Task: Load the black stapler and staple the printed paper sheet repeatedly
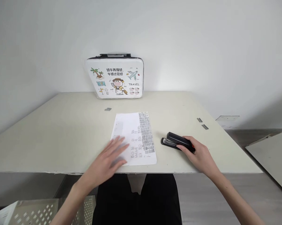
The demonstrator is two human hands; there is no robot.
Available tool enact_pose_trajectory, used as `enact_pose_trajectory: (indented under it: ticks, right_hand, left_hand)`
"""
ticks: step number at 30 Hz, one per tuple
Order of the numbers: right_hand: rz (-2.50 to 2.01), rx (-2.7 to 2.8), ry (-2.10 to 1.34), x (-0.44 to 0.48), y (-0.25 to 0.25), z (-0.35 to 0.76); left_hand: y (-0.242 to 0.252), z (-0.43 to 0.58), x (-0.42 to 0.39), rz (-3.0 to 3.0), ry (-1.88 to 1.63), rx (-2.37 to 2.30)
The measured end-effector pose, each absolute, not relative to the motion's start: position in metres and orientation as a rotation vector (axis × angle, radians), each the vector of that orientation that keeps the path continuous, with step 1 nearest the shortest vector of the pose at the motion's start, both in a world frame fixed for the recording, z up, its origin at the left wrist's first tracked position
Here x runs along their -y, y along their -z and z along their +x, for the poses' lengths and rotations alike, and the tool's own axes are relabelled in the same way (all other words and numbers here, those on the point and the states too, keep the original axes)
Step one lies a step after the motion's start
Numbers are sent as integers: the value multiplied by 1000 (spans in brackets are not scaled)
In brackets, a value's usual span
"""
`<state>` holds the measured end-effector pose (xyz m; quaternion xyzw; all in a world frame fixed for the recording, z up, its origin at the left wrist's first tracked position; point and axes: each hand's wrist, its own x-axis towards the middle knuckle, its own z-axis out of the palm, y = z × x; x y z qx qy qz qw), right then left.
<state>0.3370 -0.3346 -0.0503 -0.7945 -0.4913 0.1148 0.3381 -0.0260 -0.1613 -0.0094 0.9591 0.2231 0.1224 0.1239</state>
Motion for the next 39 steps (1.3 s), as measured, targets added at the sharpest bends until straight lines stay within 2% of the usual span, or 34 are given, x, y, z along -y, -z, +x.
enact_pose_trajectory:
  ticks: [5, 9, 21, 25, 33, 39]
  right_hand:
    - [-2083, 1062, -274, 341, 54, 339]
    - [-2006, 923, -239, 343, 45, 331]
    - [-1904, 1046, -186, 331, 14, 298]
    - [-1898, 1057, -182, 325, 10, 296]
    - [-1851, 1105, -282, 301, 4, 291]
    - [-1671, 1317, -484, 241, 11, 279]
  left_hand:
    - [14, -56, 138, 2841, -278, -723]
    - [14, -39, 141, 2894, -197, -653]
    - [52, 145, 154, 2843, -204, -604]
    - [54, 175, 159, 2817, -203, -533]
    - [42, 122, 114, 2724, -266, -412]
    - [31, 48, 51, 2331, -550, -758]
